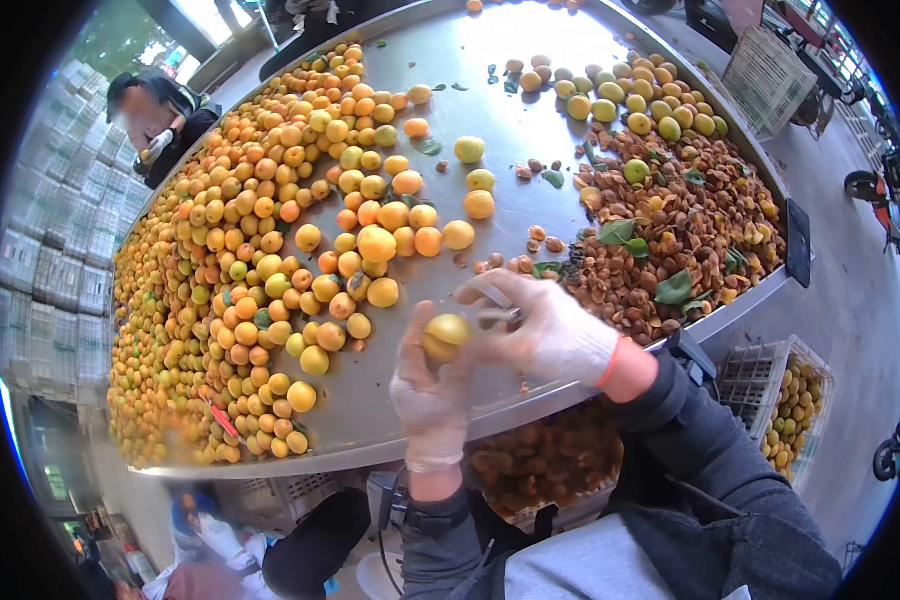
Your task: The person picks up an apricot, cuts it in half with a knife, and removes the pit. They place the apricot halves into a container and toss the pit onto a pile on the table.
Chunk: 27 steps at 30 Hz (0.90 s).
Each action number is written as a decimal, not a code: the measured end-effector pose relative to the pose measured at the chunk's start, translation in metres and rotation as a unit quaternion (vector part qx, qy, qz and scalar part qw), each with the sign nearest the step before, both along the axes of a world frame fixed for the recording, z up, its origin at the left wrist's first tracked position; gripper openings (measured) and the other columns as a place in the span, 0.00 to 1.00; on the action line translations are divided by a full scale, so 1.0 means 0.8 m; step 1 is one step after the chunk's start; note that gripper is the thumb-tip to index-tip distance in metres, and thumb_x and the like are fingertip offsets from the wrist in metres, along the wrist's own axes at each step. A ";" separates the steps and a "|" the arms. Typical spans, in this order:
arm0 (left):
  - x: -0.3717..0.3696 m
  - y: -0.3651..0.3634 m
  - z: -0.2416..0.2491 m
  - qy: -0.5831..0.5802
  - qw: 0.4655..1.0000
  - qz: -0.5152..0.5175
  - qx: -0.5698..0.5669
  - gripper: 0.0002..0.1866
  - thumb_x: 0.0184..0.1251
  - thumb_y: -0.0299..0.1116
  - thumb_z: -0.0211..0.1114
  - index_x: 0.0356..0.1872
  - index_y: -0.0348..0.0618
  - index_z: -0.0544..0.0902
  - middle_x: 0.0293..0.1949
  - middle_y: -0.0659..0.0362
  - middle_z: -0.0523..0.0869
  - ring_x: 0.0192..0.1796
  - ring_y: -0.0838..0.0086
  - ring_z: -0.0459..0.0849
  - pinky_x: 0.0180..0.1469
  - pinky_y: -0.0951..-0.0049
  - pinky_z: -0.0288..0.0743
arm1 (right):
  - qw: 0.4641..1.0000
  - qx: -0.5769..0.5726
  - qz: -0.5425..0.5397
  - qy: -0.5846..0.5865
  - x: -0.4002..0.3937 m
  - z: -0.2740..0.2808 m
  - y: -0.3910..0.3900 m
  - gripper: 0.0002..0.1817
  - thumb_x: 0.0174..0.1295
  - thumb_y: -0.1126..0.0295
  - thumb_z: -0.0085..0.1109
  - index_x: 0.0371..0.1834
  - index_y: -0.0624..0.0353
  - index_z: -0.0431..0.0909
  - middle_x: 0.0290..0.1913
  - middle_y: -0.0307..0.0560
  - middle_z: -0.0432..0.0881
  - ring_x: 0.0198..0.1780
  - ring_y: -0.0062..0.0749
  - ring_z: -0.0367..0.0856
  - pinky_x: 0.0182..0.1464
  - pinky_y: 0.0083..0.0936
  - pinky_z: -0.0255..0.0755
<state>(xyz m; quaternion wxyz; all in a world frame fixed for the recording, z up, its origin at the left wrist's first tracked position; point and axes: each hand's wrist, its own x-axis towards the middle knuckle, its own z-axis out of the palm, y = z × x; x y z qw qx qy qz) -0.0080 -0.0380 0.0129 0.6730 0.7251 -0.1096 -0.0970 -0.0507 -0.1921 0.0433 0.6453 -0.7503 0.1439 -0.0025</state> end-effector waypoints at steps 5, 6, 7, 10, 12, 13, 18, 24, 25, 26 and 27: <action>-0.006 -0.008 -0.009 0.154 0.967 -0.069 -0.189 0.32 0.62 0.20 0.65 0.67 0.36 0.66 0.55 0.46 0.79 0.52 0.65 0.83 0.58 0.67 0.78 | 0.999 0.039 0.011 -0.026 0.003 -0.026 -0.011 0.20 0.57 0.62 0.67 0.50 0.61 0.78 0.37 0.40 0.83 0.38 0.23 0.84 0.40 0.20 0.77; -0.003 -0.004 -0.008 0.152 0.968 -0.068 -0.188 0.32 0.62 0.20 0.65 0.67 0.36 0.66 0.55 0.46 0.79 0.52 0.65 0.83 0.58 0.67 0.78 | 0.990 0.142 -0.015 -0.015 0.001 -0.014 -0.014 0.20 0.59 0.62 0.65 0.51 0.62 0.77 0.35 0.39 0.83 0.33 0.21 0.83 0.33 0.17 0.77; 0.000 0.004 -0.007 0.211 0.932 -0.099 -0.278 0.32 0.63 0.24 0.65 0.68 0.36 0.65 0.55 0.44 0.79 0.51 0.62 0.83 0.58 0.64 0.78 | 0.989 0.144 -0.013 -0.015 -0.001 -0.004 -0.018 0.20 0.59 0.62 0.65 0.51 0.62 0.77 0.35 0.39 0.83 0.33 0.21 0.83 0.33 0.17 0.77; 0.011 0.014 -0.019 0.263 0.878 -0.121 -0.380 0.31 0.65 0.30 0.64 0.68 0.37 0.64 0.56 0.42 0.78 0.51 0.57 0.84 0.57 0.58 0.79 | 0.963 0.252 -0.052 0.075 -0.003 0.006 -0.029 0.18 0.61 0.63 0.62 0.50 0.62 0.78 0.32 0.39 0.81 0.22 0.14 0.76 0.20 0.11 0.68; 0.015 0.018 -0.024 0.258 0.872 -0.115 -0.399 0.31 0.66 0.33 0.63 0.68 0.37 0.64 0.56 0.41 0.78 0.51 0.55 0.84 0.56 0.55 0.80 | 0.960 0.262 -0.059 0.081 -0.004 0.002 -0.031 0.17 0.61 0.62 0.61 0.49 0.62 0.78 0.32 0.39 0.81 0.22 0.14 0.76 0.20 0.11 0.68; 0.016 0.020 -0.024 0.289 0.852 -0.127 -0.419 0.31 0.66 0.34 0.63 0.68 0.37 0.64 0.55 0.41 0.79 0.49 0.56 0.85 0.55 0.57 0.80 | 0.956 0.270 -0.067 0.087 -0.004 0.001 -0.032 0.17 0.62 0.62 0.61 0.49 0.61 0.78 0.32 0.39 0.81 0.22 0.14 0.76 0.21 0.12 0.69; 0.002 0.047 -0.028 0.251 0.908 -0.209 -0.262 0.31 0.68 0.38 0.61 0.68 0.35 0.65 0.53 0.44 0.80 0.51 0.60 0.83 0.55 0.63 0.76 | 0.947 0.305 -0.072 0.062 -0.006 -0.006 -0.038 0.18 0.62 0.61 0.60 0.50 0.61 0.78 0.31 0.37 0.80 0.20 0.14 0.74 0.20 0.11 0.67; -0.007 0.012 -0.013 0.250 0.946 -0.106 -0.178 0.29 0.71 0.47 0.56 0.66 0.38 0.68 0.57 0.53 0.77 0.58 0.67 0.75 0.61 0.66 0.69 | 0.974 0.185 0.041 0.122 -0.004 0.002 -0.017 0.13 0.60 0.62 0.62 0.43 0.57 0.83 0.31 0.38 0.81 0.23 0.16 0.76 0.24 0.15 0.70; -0.009 0.005 -0.022 0.202 0.956 -0.129 -0.171 0.29 0.71 0.48 0.55 0.66 0.39 0.68 0.58 0.55 0.76 0.58 0.68 0.75 0.62 0.66 0.69 | 0.974 0.188 0.048 0.120 -0.002 -0.005 -0.007 0.13 0.60 0.62 0.62 0.43 0.57 0.83 0.31 0.38 0.81 0.23 0.16 0.76 0.24 0.15 0.70; -0.008 0.001 -0.027 0.153 0.963 -0.154 -0.161 0.29 0.72 0.49 0.54 0.66 0.40 0.68 0.58 0.56 0.76 0.59 0.70 0.75 0.62 0.65 0.69 | 0.984 0.162 0.051 0.053 0.000 -0.017 0.005 0.13 0.62 0.64 0.61 0.44 0.58 0.83 0.32 0.39 0.82 0.28 0.16 0.78 0.29 0.16 0.73; -0.005 0.000 -0.028 0.152 0.964 -0.152 -0.159 0.29 0.72 0.49 0.54 0.66 0.40 0.68 0.58 0.56 0.76 0.59 0.70 0.75 0.62 0.65 0.69 | 0.989 0.136 0.052 -0.014 0.002 -0.021 0.012 0.12 0.63 0.66 0.60 0.45 0.60 0.82 0.34 0.39 0.83 0.32 0.17 0.80 0.35 0.18 0.75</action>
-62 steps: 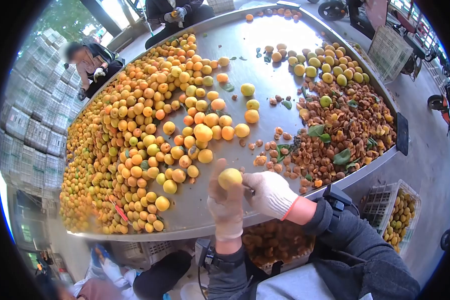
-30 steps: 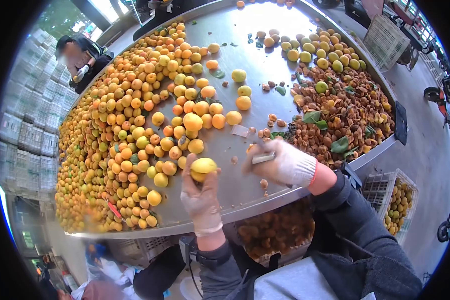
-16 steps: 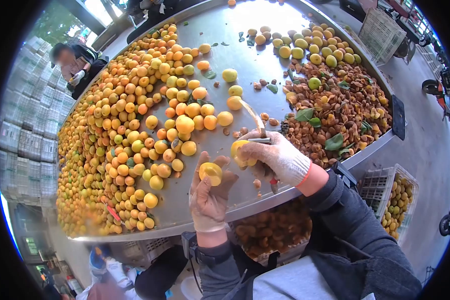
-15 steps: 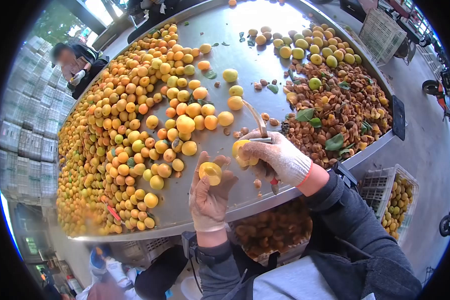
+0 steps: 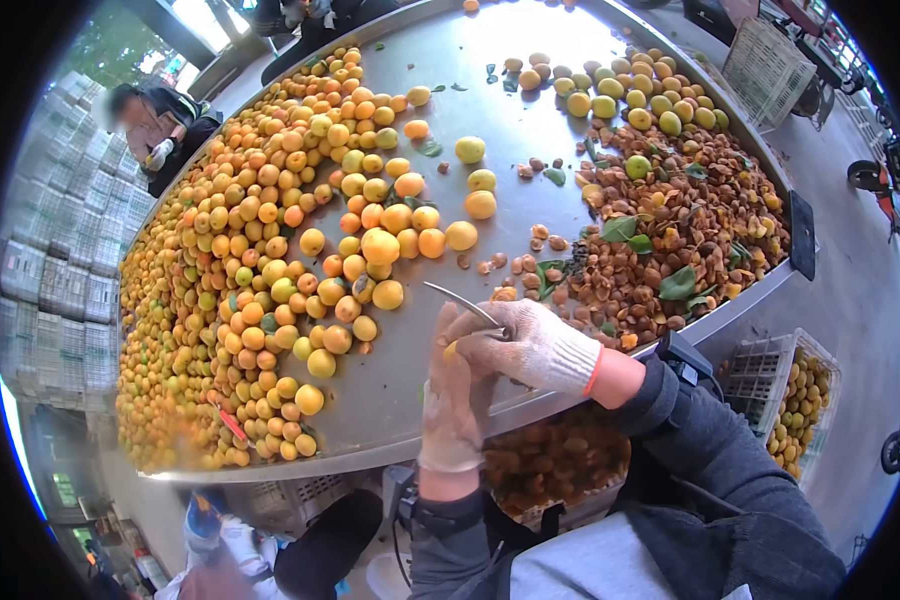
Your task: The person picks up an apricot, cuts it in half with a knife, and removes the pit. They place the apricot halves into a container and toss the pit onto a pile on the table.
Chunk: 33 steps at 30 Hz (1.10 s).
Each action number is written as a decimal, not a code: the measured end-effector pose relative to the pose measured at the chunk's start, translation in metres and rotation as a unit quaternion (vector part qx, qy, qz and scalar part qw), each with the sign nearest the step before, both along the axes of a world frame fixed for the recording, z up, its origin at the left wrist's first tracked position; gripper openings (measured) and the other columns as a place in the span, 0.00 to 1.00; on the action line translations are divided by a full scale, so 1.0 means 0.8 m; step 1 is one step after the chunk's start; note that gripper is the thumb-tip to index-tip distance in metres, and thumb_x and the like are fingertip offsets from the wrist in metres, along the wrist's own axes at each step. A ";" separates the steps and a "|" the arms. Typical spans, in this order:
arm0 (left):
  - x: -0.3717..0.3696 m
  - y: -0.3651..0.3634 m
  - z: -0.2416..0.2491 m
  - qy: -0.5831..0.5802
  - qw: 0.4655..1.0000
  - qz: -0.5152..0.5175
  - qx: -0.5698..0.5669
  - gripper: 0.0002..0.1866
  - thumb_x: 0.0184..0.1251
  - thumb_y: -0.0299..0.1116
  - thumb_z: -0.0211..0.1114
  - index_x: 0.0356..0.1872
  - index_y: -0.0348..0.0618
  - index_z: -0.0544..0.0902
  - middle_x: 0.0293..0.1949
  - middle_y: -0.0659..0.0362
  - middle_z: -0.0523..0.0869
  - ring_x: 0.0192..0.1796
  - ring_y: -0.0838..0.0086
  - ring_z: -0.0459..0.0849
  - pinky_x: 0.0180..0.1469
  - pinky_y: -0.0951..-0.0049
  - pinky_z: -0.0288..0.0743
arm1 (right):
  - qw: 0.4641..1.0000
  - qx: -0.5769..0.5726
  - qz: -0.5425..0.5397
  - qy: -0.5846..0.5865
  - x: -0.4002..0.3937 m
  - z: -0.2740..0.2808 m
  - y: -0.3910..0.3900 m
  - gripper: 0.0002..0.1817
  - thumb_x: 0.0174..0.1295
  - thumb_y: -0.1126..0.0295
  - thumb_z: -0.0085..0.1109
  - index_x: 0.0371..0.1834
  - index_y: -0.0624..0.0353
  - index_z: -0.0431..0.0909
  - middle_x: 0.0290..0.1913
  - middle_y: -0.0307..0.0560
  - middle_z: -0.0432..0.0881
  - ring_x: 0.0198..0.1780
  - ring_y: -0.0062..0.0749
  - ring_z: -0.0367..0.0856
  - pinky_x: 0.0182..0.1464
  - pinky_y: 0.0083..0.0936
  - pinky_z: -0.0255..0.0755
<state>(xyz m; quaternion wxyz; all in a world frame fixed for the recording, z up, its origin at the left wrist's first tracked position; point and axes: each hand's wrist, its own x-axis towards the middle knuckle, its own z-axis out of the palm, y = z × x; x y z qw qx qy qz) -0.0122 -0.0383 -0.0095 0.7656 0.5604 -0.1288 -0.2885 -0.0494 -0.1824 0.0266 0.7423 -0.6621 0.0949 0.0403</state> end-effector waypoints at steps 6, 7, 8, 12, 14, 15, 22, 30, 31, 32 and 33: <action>-0.001 0.012 0.000 0.208 0.972 0.080 -0.069 0.28 0.71 0.52 0.55 0.61 0.40 0.71 0.50 0.53 0.79 0.46 0.66 0.83 0.45 0.71 0.79 | 0.988 0.045 -0.143 -0.046 0.000 0.028 -0.010 0.09 0.63 0.72 0.58 0.44 0.61 0.81 0.29 0.40 0.82 0.26 0.19 0.79 0.28 0.18 0.72; -0.001 0.013 -0.003 0.210 0.972 0.080 -0.069 0.28 0.71 0.52 0.55 0.61 0.40 0.71 0.50 0.53 0.79 0.46 0.66 0.83 0.45 0.71 0.79 | 0.973 0.148 -0.171 -0.042 -0.002 0.041 -0.016 0.08 0.63 0.75 0.56 0.44 0.62 0.80 0.25 0.38 0.77 0.22 0.18 0.74 0.23 0.18 0.68; -0.002 0.012 -0.006 0.224 0.971 0.062 -0.061 0.29 0.71 0.54 0.54 0.62 0.41 0.71 0.47 0.53 0.80 0.40 0.68 0.83 0.38 0.74 0.76 | 0.947 0.248 -0.199 -0.037 -0.004 0.047 -0.019 0.08 0.62 0.77 0.54 0.44 0.62 0.79 0.20 0.36 0.72 0.17 0.18 0.69 0.19 0.18 0.64; -0.013 -0.004 -0.001 0.255 0.966 0.044 -0.015 0.33 0.70 0.60 0.52 0.62 0.41 0.71 0.40 0.56 0.80 0.31 0.73 0.81 0.27 0.81 0.68 | 0.907 0.283 -0.294 -0.104 0.005 0.047 0.002 0.07 0.63 0.78 0.54 0.42 0.62 0.78 0.16 0.32 0.63 0.12 0.16 0.58 0.13 0.16 0.51; -0.017 -0.008 0.005 0.255 0.966 0.043 -0.002 0.33 0.70 0.61 0.52 0.60 0.40 0.72 0.38 0.57 0.80 0.30 0.74 0.80 0.26 0.82 0.68 | 0.909 0.269 -0.303 -0.098 0.006 0.043 0.007 0.07 0.63 0.78 0.54 0.42 0.62 0.79 0.17 0.33 0.65 0.12 0.16 0.60 0.14 0.16 0.51; -0.018 -0.008 0.005 0.254 0.966 0.045 0.011 0.33 0.70 0.61 0.52 0.59 0.40 0.73 0.36 0.58 0.80 0.29 0.75 0.79 0.25 0.82 0.68 | 0.914 0.239 -0.306 -0.120 0.008 0.036 0.010 0.07 0.62 0.78 0.55 0.42 0.61 0.79 0.18 0.34 0.67 0.13 0.16 0.61 0.14 0.16 0.52; -0.033 -0.016 -0.002 0.120 0.986 0.088 0.077 0.27 0.72 0.55 0.52 0.49 0.38 0.78 0.33 0.59 0.79 0.25 0.77 0.77 0.21 0.82 0.67 | 0.935 0.061 -0.279 -0.210 0.011 0.022 0.016 0.08 0.59 0.81 0.56 0.37 0.60 0.83 0.37 0.38 0.84 0.37 0.15 0.78 0.39 0.15 0.73; -0.029 -0.015 -0.004 0.073 0.981 0.067 0.167 0.16 0.71 0.44 0.55 0.35 0.39 0.77 0.32 0.57 0.80 0.24 0.77 0.78 0.18 0.79 0.67 | 0.925 0.328 -0.188 -0.045 0.025 0.017 -0.001 0.06 0.63 0.77 0.56 0.41 0.59 0.79 0.17 0.31 0.64 0.12 0.15 0.58 0.14 0.16 0.50; -0.029 -0.017 -0.003 0.073 0.981 0.066 0.167 0.16 0.71 0.44 0.55 0.35 0.39 0.77 0.32 0.57 0.80 0.24 0.77 0.78 0.18 0.79 0.67 | 0.909 0.369 -0.189 -0.032 0.027 0.011 -0.005 0.05 0.64 0.76 0.55 0.41 0.58 0.78 0.17 0.30 0.63 0.12 0.15 0.57 0.13 0.16 0.49; -0.029 -0.021 0.000 0.215 0.966 0.113 0.083 0.11 0.69 0.39 0.57 0.36 0.41 0.76 0.30 0.58 0.80 0.25 0.75 0.80 0.21 0.79 0.69 | 0.892 0.410 -0.189 -0.020 0.029 0.006 -0.008 0.04 0.65 0.74 0.54 0.41 0.58 0.77 0.16 0.30 0.61 0.12 0.16 0.56 0.13 0.16 0.48; -0.028 -0.023 0.003 0.350 0.923 0.157 -0.003 0.07 0.67 0.35 0.60 0.37 0.43 0.76 0.28 0.58 0.80 0.26 0.72 0.81 0.23 0.79 0.71 | 0.892 0.410 -0.188 -0.021 0.031 0.001 -0.011 0.04 0.65 0.74 0.54 0.41 0.58 0.77 0.16 0.30 0.61 0.12 0.16 0.56 0.13 0.16 0.48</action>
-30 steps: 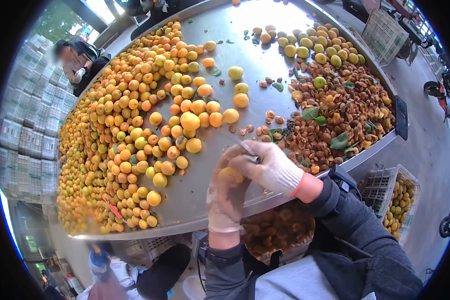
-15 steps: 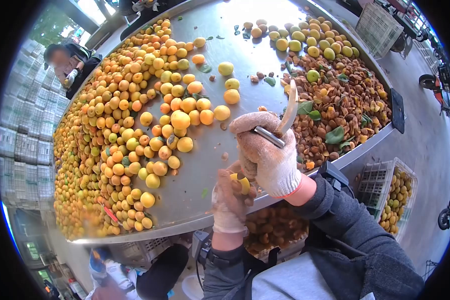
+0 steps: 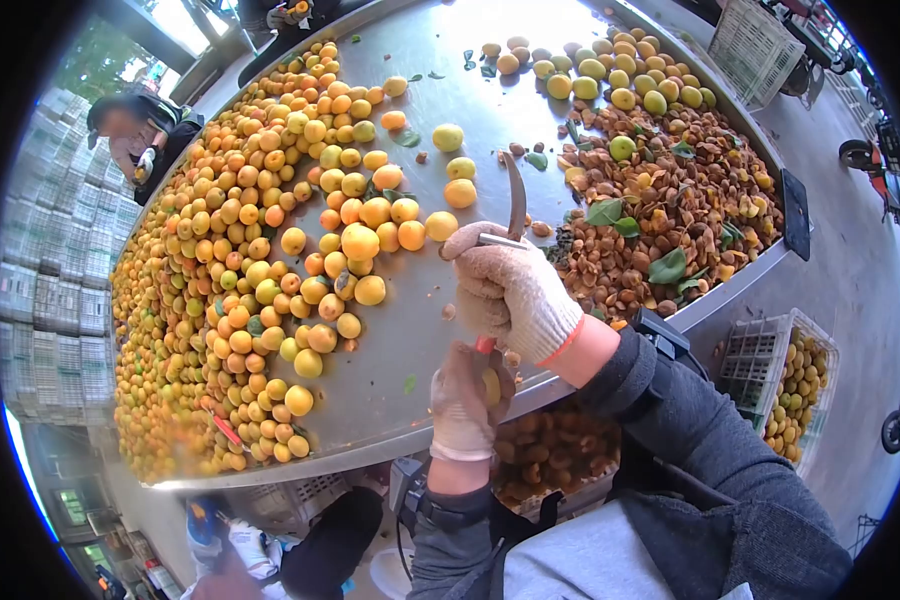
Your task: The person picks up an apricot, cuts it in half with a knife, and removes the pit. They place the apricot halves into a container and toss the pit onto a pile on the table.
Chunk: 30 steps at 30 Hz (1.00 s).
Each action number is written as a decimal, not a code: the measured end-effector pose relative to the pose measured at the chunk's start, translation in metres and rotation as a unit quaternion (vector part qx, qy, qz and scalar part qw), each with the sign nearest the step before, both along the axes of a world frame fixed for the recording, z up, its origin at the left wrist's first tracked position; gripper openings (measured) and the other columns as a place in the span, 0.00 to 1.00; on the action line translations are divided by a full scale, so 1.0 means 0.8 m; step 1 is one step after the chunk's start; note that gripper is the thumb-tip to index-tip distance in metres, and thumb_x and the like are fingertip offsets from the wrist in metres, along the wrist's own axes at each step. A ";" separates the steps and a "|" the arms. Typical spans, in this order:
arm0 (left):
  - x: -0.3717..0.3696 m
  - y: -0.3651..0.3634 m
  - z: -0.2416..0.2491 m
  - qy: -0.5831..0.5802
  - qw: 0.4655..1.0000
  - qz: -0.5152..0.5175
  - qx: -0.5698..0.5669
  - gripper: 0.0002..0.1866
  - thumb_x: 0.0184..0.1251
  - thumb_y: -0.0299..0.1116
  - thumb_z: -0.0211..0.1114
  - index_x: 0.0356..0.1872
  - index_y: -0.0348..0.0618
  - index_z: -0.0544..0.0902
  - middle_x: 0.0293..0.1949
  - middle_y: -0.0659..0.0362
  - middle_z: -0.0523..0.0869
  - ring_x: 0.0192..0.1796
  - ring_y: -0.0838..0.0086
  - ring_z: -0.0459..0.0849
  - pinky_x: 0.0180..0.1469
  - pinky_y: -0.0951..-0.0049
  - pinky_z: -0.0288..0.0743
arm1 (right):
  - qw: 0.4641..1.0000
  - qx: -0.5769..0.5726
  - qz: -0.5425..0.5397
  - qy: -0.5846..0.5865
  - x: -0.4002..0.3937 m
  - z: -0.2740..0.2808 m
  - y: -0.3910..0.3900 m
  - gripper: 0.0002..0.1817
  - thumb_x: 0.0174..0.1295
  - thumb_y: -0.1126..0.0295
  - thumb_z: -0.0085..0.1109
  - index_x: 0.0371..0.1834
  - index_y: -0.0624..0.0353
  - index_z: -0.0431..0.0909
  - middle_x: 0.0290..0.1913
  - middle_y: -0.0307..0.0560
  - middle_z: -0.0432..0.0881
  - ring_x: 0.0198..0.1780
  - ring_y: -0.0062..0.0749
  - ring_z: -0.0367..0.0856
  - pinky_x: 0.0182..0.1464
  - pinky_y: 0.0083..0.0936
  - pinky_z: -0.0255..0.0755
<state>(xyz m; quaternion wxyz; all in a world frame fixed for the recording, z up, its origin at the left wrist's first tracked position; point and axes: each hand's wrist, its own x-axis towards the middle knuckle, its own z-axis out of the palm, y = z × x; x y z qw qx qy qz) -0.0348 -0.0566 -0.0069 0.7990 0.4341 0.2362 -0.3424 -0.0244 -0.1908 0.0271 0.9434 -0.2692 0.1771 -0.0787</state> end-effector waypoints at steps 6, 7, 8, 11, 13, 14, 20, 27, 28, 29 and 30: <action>0.029 0.034 -0.037 -0.046 0.986 -0.119 -0.104 0.14 0.70 0.42 0.56 0.47 0.43 0.75 0.34 0.56 0.82 0.31 0.67 0.82 0.32 0.72 0.76 | 0.992 0.124 0.025 0.022 0.000 -0.002 0.007 0.05 0.66 0.73 0.50 0.42 0.55 0.75 0.16 0.29 0.56 0.12 0.15 0.52 0.13 0.15 0.47; 0.035 0.036 -0.040 -0.066 0.989 -0.094 -0.090 0.18 0.71 0.46 0.55 0.51 0.44 0.74 0.38 0.56 0.82 0.33 0.68 0.83 0.34 0.71 0.77 | 0.997 0.051 0.015 0.061 0.002 0.008 -0.005 0.06 0.65 0.74 0.50 0.43 0.54 0.76 0.17 0.29 0.58 0.13 0.14 0.52 0.13 0.16 0.47; 0.038 0.038 -0.042 -0.084 0.991 -0.068 -0.075 0.21 0.72 0.50 0.54 0.54 0.44 0.74 0.41 0.56 0.82 0.35 0.68 0.83 0.37 0.70 0.78 | 0.999 -0.032 -0.003 0.044 -0.002 0.011 -0.013 0.07 0.64 0.73 0.51 0.44 0.53 0.76 0.18 0.29 0.60 0.13 0.14 0.53 0.13 0.16 0.48; 0.045 0.035 -0.035 -0.135 0.988 -0.027 -0.070 0.27 0.72 0.55 0.53 0.61 0.44 0.72 0.48 0.54 0.82 0.43 0.66 0.82 0.45 0.67 0.78 | 0.859 -0.507 -0.029 -0.069 -0.008 -0.011 0.002 0.07 0.61 0.71 0.59 0.41 0.56 0.82 0.27 0.40 0.82 0.25 0.26 0.79 0.30 0.25 0.75; 0.046 0.032 -0.034 -0.158 0.984 -0.021 -0.073 0.30 0.72 0.56 0.53 0.64 0.44 0.70 0.51 0.54 0.81 0.50 0.64 0.81 0.50 0.65 0.77 | 0.763 -0.640 0.070 -0.058 -0.019 -0.013 0.019 0.07 0.58 0.70 0.62 0.39 0.55 0.83 0.34 0.47 0.85 0.35 0.37 0.85 0.40 0.27 0.77; 0.047 0.031 -0.036 -0.170 0.984 -0.023 -0.052 0.29 0.73 0.53 0.53 0.65 0.43 0.69 0.53 0.53 0.80 0.54 0.63 0.79 0.54 0.65 0.75 | 0.688 -0.719 0.093 -0.039 -0.023 -0.013 0.024 0.08 0.56 0.69 0.64 0.39 0.53 0.82 0.35 0.50 0.84 0.37 0.44 0.85 0.37 0.32 0.77; 0.051 0.035 -0.057 -0.127 0.990 -0.004 -0.054 0.25 0.75 0.44 0.54 0.64 0.39 0.69 0.56 0.50 0.78 0.57 0.62 0.77 0.62 0.65 0.72 | 0.603 -0.782 0.152 -0.034 -0.027 -0.029 0.038 0.06 0.53 0.69 0.64 0.32 0.56 0.79 0.26 0.51 0.80 0.31 0.49 0.82 0.33 0.37 0.75; 0.058 0.060 -0.042 -0.086 0.972 0.053 -0.212 0.23 0.74 0.43 0.55 0.60 0.38 0.70 0.50 0.47 0.79 0.57 0.56 0.77 0.62 0.57 0.73 | 0.653 -0.749 0.080 0.080 -0.013 -0.009 -0.010 0.12 0.56 0.60 0.62 0.34 0.57 0.79 0.28 0.57 0.81 0.32 0.54 0.82 0.37 0.41 0.77; 0.056 0.059 -0.038 -0.088 0.972 0.053 -0.211 0.23 0.74 0.43 0.55 0.60 0.38 0.70 0.50 0.47 0.79 0.57 0.56 0.77 0.62 0.57 0.73 | 0.665 -0.740 0.065 0.072 -0.017 -0.012 -0.010 0.12 0.57 0.60 0.61 0.37 0.56 0.80 0.30 0.55 0.83 0.35 0.51 0.83 0.40 0.40 0.77; 0.051 0.055 -0.033 -0.100 0.976 0.048 -0.188 0.24 0.73 0.45 0.56 0.60 0.37 0.70 0.50 0.47 0.79 0.57 0.55 0.78 0.62 0.56 0.74 | 0.666 -0.739 0.064 0.072 -0.020 -0.011 -0.006 0.12 0.57 0.60 0.61 0.37 0.56 0.80 0.30 0.55 0.83 0.35 0.51 0.83 0.40 0.40 0.77; 0.048 0.052 -0.029 -0.110 0.979 0.042 -0.165 0.25 0.73 0.46 0.56 0.61 0.37 0.69 0.51 0.47 0.79 0.56 0.54 0.78 0.61 0.56 0.75 | 0.667 -0.739 0.087 0.038 -0.023 -0.009 -0.003 0.11 0.56 0.63 0.64 0.40 0.54 0.82 0.33 0.52 0.84 0.36 0.48 0.84 0.40 0.35 0.78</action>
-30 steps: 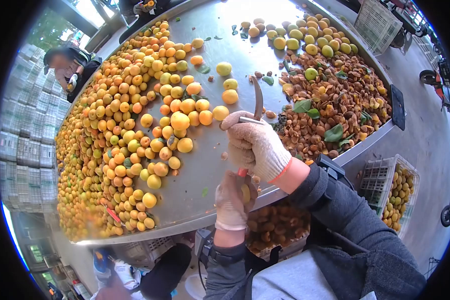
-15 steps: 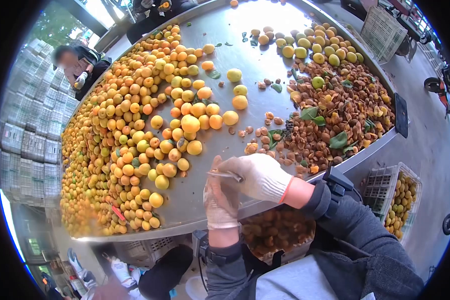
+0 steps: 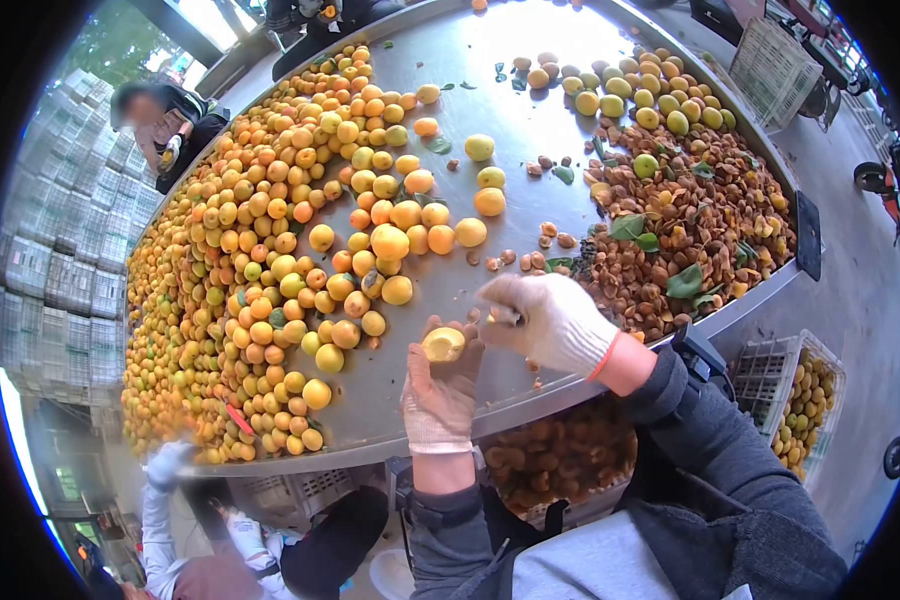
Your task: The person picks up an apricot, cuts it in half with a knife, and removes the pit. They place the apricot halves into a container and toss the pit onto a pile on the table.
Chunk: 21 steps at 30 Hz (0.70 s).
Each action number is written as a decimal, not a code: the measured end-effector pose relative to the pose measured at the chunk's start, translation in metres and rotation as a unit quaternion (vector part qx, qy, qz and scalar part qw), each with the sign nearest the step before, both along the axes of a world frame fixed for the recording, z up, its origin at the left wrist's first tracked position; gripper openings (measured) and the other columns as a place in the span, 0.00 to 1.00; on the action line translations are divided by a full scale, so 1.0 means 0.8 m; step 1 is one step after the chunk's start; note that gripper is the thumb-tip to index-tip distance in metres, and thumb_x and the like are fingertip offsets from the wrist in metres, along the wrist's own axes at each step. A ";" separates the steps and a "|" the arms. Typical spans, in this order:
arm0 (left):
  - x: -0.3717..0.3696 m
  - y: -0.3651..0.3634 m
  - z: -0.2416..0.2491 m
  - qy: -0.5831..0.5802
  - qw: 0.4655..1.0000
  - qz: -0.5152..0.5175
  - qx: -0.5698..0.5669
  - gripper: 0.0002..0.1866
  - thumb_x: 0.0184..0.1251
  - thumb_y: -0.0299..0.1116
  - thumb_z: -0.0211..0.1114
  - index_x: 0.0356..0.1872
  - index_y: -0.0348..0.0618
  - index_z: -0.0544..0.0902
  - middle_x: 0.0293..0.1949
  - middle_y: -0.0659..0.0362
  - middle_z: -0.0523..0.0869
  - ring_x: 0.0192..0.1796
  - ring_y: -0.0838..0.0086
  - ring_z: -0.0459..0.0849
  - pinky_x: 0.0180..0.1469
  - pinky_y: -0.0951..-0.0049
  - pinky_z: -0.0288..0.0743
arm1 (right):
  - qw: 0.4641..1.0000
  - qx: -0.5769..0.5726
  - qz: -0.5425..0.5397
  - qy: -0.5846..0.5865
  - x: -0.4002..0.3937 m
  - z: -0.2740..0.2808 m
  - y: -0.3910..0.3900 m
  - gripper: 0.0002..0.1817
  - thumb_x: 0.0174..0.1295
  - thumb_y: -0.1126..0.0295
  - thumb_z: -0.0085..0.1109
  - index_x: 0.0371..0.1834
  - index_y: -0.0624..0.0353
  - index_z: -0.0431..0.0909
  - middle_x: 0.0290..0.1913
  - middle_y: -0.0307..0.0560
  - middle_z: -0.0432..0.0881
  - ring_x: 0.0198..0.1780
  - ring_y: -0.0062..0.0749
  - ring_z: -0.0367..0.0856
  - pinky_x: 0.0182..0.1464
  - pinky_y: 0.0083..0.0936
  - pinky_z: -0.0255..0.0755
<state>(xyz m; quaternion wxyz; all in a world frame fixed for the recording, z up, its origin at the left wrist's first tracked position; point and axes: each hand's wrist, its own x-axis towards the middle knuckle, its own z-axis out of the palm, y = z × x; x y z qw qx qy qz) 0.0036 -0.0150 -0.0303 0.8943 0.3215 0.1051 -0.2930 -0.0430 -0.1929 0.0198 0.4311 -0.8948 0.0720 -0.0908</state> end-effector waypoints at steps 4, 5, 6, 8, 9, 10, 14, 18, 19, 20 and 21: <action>-0.005 -0.005 -0.001 -0.037 0.998 -0.044 0.012 0.24 0.73 0.46 0.55 0.59 0.38 0.72 0.58 0.40 0.76 0.60 0.51 0.76 0.61 0.60 0.73 | 0.991 -0.033 0.111 -0.065 -0.009 -0.014 0.014 0.14 0.54 0.71 0.64 0.45 0.48 0.84 0.38 0.46 0.84 0.38 0.44 0.84 0.40 0.31 0.78; -0.005 -0.005 -0.003 -0.046 0.996 -0.050 0.051 0.25 0.72 0.48 0.56 0.59 0.39 0.72 0.60 0.39 0.75 0.61 0.51 0.75 0.62 0.59 0.72 | 0.990 -0.059 0.124 -0.028 -0.010 -0.011 0.015 0.15 0.54 0.72 0.64 0.46 0.47 0.84 0.38 0.45 0.84 0.38 0.43 0.84 0.40 0.31 0.78; -0.006 -0.004 -0.003 -0.056 0.993 -0.056 0.090 0.26 0.71 0.49 0.57 0.59 0.39 0.72 0.62 0.38 0.73 0.62 0.51 0.74 0.63 0.58 0.71 | 0.989 -0.067 0.128 -0.037 -0.009 -0.014 0.015 0.15 0.53 0.72 0.63 0.45 0.45 0.84 0.37 0.44 0.84 0.37 0.44 0.84 0.39 0.31 0.78; -0.007 -0.006 -0.002 -0.068 0.990 -0.068 0.104 0.26 0.70 0.49 0.58 0.58 0.39 0.72 0.62 0.40 0.74 0.62 0.52 0.74 0.63 0.58 0.70 | 0.989 -0.061 0.122 -0.049 -0.010 -0.013 0.016 0.14 0.54 0.73 0.63 0.44 0.47 0.84 0.37 0.44 0.84 0.37 0.41 0.84 0.39 0.30 0.78; -0.008 -0.007 0.004 -0.079 0.986 -0.078 0.121 0.26 0.70 0.49 0.59 0.58 0.39 0.72 0.61 0.42 0.75 0.62 0.53 0.75 0.63 0.57 0.70 | 0.990 -0.052 0.118 -0.061 -0.009 -0.012 0.018 0.12 0.55 0.73 0.63 0.43 0.49 0.84 0.36 0.45 0.84 0.37 0.39 0.85 0.39 0.29 0.78; -0.012 -0.009 0.012 -0.080 0.986 -0.072 0.127 0.26 0.70 0.49 0.59 0.58 0.39 0.72 0.61 0.42 0.75 0.62 0.53 0.75 0.63 0.57 0.70 | 0.994 0.054 0.081 -0.043 -0.008 -0.015 0.019 0.10 0.56 0.73 0.63 0.41 0.52 0.84 0.35 0.45 0.84 0.36 0.34 0.85 0.39 0.27 0.77; -0.031 0.001 0.014 -0.208 0.953 -0.159 0.154 0.22 0.72 0.38 0.58 0.58 0.31 0.75 0.51 0.52 0.80 0.51 0.64 0.81 0.56 0.65 0.76 | 0.947 0.318 -0.032 0.029 0.002 0.005 0.000 0.05 0.61 0.73 0.62 0.37 0.63 0.82 0.31 0.37 0.82 0.34 0.16 0.77 0.39 0.18 0.74; -0.058 -0.007 0.072 -0.620 0.641 -0.308 0.332 0.18 0.69 0.26 0.57 0.58 0.34 0.75 0.52 0.56 0.81 0.52 0.67 0.79 0.55 0.69 0.77 | 0.971 0.230 -0.052 0.049 -0.001 0.012 -0.019 0.06 0.62 0.72 0.63 0.37 0.62 0.82 0.30 0.35 0.81 0.33 0.15 0.75 0.36 0.16 0.71; -0.058 -0.005 0.071 -0.621 0.640 -0.308 0.332 0.18 0.69 0.26 0.57 0.58 0.34 0.75 0.52 0.56 0.81 0.52 0.67 0.79 0.55 0.69 0.77 | 0.971 0.230 -0.053 0.047 -0.001 0.013 -0.020 0.06 0.62 0.72 0.63 0.37 0.62 0.82 0.30 0.35 0.81 0.33 0.15 0.75 0.36 0.16 0.71; -0.056 0.000 0.067 -0.400 0.840 -0.224 0.289 0.17 0.68 0.24 0.58 0.57 0.34 0.76 0.52 0.57 0.81 0.52 0.68 0.79 0.55 0.70 0.76 | 0.962 0.263 -0.066 0.043 -0.002 0.014 -0.022 0.06 0.61 0.71 0.63 0.37 0.62 0.82 0.30 0.35 0.81 0.32 0.15 0.75 0.36 0.16 0.71; -0.051 0.006 0.062 -0.138 0.959 -0.119 0.218 0.16 0.66 0.21 0.58 0.55 0.34 0.77 0.52 0.58 0.81 0.53 0.69 0.79 0.55 0.71 0.76 | 0.951 0.296 -0.079 0.040 -0.004 0.014 -0.024 0.06 0.61 0.71 0.63 0.38 0.62 0.83 0.30 0.35 0.81 0.32 0.15 0.75 0.35 0.16 0.71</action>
